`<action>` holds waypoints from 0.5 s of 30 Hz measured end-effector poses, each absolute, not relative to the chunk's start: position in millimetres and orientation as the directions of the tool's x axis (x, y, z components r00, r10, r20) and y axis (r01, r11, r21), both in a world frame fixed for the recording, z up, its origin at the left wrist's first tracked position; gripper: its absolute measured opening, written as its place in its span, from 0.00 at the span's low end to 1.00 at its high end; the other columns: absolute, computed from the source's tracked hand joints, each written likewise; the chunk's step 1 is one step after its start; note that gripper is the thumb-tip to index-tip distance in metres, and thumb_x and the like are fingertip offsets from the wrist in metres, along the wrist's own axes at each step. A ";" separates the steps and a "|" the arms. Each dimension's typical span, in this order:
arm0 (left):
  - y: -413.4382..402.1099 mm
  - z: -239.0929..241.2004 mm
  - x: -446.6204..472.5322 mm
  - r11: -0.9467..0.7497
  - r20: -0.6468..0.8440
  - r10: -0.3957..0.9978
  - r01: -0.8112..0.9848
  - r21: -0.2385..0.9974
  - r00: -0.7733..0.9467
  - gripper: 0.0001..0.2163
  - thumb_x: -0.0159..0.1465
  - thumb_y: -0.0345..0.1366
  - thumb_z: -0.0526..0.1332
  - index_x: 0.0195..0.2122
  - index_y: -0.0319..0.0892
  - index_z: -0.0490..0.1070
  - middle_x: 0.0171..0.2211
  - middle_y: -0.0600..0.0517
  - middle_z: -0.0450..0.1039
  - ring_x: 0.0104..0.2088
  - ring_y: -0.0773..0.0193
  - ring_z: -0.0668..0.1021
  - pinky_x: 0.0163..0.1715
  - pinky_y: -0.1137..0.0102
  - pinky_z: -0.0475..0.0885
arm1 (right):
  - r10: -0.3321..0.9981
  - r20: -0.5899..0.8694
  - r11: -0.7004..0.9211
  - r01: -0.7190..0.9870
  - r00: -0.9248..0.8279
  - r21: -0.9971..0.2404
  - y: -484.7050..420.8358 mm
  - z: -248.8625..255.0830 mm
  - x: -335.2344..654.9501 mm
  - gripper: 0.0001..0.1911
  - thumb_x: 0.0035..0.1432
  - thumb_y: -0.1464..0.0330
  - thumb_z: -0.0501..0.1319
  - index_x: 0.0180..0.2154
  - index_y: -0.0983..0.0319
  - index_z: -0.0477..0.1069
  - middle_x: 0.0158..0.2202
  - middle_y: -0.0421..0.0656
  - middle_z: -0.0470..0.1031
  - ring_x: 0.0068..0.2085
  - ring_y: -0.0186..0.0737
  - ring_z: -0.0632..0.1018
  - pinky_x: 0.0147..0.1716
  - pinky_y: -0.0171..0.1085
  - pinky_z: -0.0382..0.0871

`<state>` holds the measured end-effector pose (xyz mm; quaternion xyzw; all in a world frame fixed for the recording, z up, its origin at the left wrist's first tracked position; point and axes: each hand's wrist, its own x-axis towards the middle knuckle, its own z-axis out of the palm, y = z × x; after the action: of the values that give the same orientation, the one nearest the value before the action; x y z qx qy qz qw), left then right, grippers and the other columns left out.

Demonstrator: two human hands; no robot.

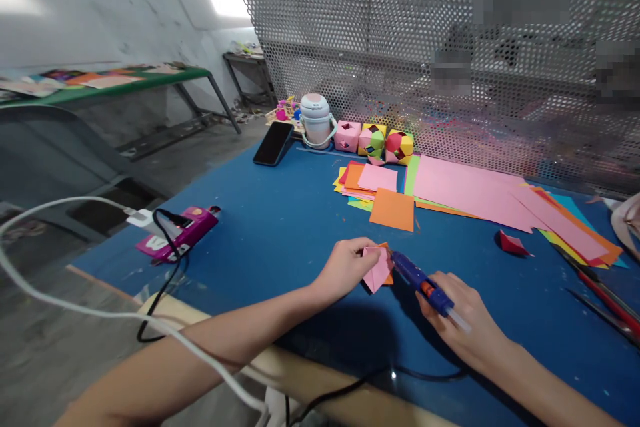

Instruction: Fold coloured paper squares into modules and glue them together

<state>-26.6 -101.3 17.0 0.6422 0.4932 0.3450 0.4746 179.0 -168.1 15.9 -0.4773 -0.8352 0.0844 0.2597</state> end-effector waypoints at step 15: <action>-102.9 17.6 -24.1 -0.060 -0.035 0.957 0.312 0.948 0.288 0.11 0.55 0.36 0.55 0.25 0.36 0.74 0.20 0.54 0.68 0.23 0.69 0.67 0.23 0.77 0.59 | 0.837 0.308 0.546 0.724 -0.452 -0.422 -169.7 20.1 176.9 0.01 0.57 0.73 0.53 0.32 0.61 0.61 0.27 0.42 0.68 0.27 0.39 0.67 0.28 0.37 0.60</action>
<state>-24.1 -102.9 17.6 0.6448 0.4920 0.3377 0.4777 176.9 -169.7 20.1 -0.4621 -0.8443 0.1154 0.2454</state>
